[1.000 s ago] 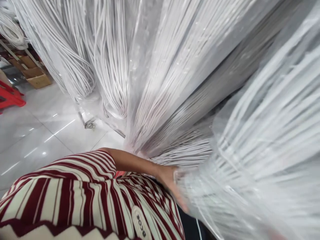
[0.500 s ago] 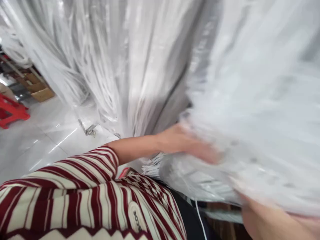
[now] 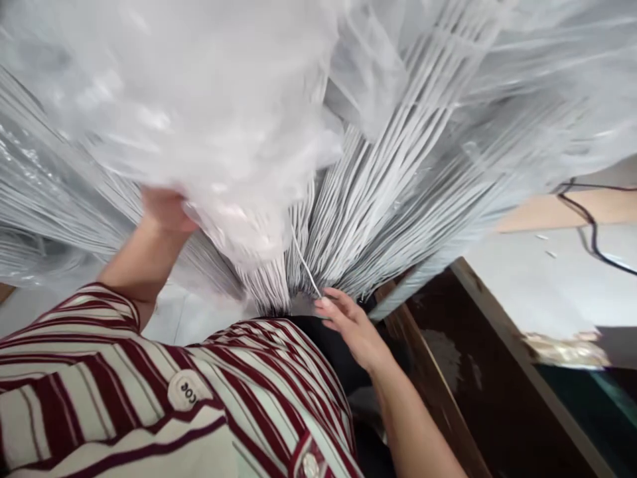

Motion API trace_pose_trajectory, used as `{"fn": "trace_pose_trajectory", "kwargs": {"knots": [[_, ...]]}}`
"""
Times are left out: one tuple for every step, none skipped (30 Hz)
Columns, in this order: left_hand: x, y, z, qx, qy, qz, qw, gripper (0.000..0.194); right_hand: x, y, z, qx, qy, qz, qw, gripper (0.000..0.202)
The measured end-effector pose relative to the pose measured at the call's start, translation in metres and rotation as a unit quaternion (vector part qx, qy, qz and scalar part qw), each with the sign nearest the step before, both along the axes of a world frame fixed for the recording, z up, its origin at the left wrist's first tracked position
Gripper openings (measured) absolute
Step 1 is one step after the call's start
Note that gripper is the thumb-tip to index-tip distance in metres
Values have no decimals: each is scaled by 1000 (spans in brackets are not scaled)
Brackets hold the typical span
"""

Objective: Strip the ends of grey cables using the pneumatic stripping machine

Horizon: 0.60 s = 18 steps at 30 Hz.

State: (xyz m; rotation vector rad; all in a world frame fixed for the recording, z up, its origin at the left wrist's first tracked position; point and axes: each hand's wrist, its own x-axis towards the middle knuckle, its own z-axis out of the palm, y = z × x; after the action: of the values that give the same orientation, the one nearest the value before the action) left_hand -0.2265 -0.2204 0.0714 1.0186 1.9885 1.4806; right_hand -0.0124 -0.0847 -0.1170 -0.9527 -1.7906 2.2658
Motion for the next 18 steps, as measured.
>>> {"fn": "trace_pose_trajectory", "kwargs": {"knots": [[2,4,19,29,17,16,999,57,3,12,-23,45,-36,-26,998,39],[4,6,34,80,40,51,995,55,5,25,-41,103,-73,-39,991,40],[7,7,45,112,59,78,989,54,6,36,-54,129,-90,-50,986,40],[10,8,53,128,75,98,984,54,5,44,-59,152,-103,-51,982,39],[11,7,57,135,88,110,981,54,4,50,-57,167,-113,-46,978,36],[13,6,59,133,99,112,980,55,1,52,-47,177,-112,-29,977,34],[14,5,60,129,108,110,980,55,-3,50,-31,189,-101,-4,977,31],[15,4,60,124,115,105,980,55,-9,44,-10,200,-79,24,976,29],[17,3,60,120,123,99,980,55,-17,37,14,231,-16,83,969,30],[19,2,61,117,129,93,980,55,-26,27,40,252,58,116,959,35],[22,2,61,114,132,87,981,55,-37,16,66,281,127,122,943,45],[24,1,63,108,130,78,983,55,-49,6,90,321,188,117,921,57],[27,1,64,104,124,66,985,55,-61,-4,110,351,232,103,901,67],[29,1,66,99,115,55,987,55,-72,-12,125,361,262,89,890,70],[29,1,67,95,106,44,989,55,-81,-19,136,354,281,80,888,69],[27,0,69,91,100,34,990,56,-88,-23,142,338,290,69,893,64],[24,-1,70,86,97,28,991,57,-92,-25,145,315,290,63,901,58],[18,-3,70,77,95,26,992,57,-94,-26,145,292,285,61,911,52]]}}
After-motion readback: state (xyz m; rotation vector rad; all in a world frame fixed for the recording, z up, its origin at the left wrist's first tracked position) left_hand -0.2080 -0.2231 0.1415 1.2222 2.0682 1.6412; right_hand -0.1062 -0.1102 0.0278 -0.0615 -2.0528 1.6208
